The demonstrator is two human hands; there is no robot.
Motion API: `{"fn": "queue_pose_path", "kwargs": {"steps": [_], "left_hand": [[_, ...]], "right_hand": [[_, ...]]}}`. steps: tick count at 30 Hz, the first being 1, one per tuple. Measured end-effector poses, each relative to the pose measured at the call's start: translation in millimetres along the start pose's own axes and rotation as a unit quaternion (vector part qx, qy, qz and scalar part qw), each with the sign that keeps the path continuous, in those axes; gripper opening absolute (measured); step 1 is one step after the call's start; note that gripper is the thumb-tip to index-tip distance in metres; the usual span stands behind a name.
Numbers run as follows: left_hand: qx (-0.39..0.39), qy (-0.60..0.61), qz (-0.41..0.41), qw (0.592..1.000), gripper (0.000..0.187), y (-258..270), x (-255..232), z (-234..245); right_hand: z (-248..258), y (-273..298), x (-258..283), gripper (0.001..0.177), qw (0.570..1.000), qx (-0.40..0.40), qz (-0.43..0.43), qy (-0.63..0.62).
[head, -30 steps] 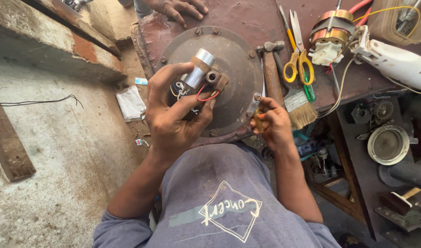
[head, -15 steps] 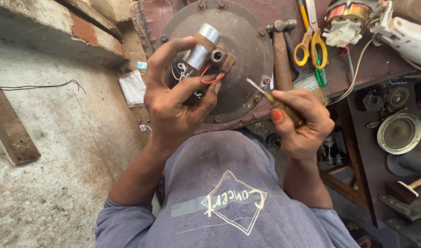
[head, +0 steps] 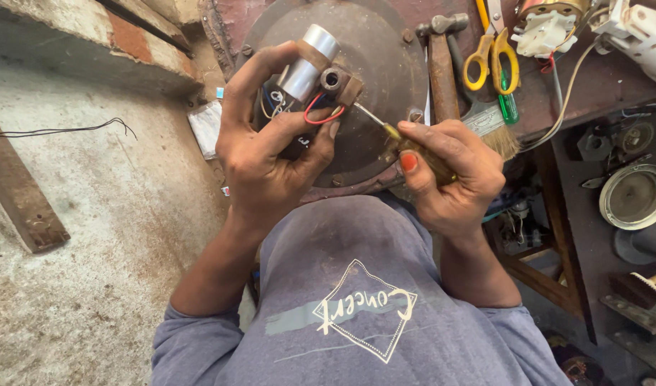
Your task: The person repairs a small cylindrical electrical component, likely a motor or fan part. They use a screwdriver to adjust internal connections, strip wires with pliers, and twist wires together by hand.
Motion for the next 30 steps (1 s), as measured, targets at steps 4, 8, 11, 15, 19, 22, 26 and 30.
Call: {"fn": "queue_pose_path", "kwargs": {"steps": [4, 8, 11, 15, 19, 22, 26, 30], "left_hand": [[-0.001, 0.005, -0.001, 1.0, 0.018, 0.2, 0.8, -0.7], [-0.003, 0.006, 0.001, 1.0, 0.019, 1.5, 0.9, -0.4], [-0.008, 0.002, 0.001, 1.0, 0.019, 1.2, 1.0, -0.6], [-0.016, -0.002, -0.003, 1.0, 0.02, 1.0, 1.4, -1.1], [-0.019, -0.008, 0.004, 1.0, 0.019, 3.5, 1.3, -1.4], [-0.024, -0.018, 0.012, 0.999, 0.018, -0.2, -3.6, 1.3], [-0.033, -0.024, 0.017, 0.999, 0.02, -7.5, -11.7, 4.8], [-0.037, -0.052, 0.022, 0.998, 0.021, -8.3, -16.6, 6.9]], "right_hand": [[-2.0, -2.9, 14.6, 0.022, 0.999, 0.0, 0.016, 0.044], [-0.4, -3.1, 23.7, 0.025, 0.997, 0.004, -0.029, 0.076], [1.7, -9.4, 31.5, 0.023, 0.996, 0.021, -0.011, 0.083], [6.6, -17.4, 42.6, 0.026, 0.993, 0.008, 0.054, 0.101], [5.0, -14.1, 45.3, 0.026, 0.994, 0.004, 0.072, 0.08], [5.9, -12.8, 37.0, 0.029, 0.992, 0.0, -0.009, 0.125], [9.1, -13.8, 32.7, 0.022, 0.998, -0.009, -0.022, 0.059], [9.3, -11.9, 35.3, 0.022, 0.998, -0.024, 0.0, 0.056]]}}
Point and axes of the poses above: each hand's wrist, its own y-axis away from the middle knuckle, its own z-axis out of the back of the hand, x = y × z, the point moved 9 cm from there along -y, towards the middle knuckle, and after that the axes turned 11 degrees about x, right-handed, at the moved point
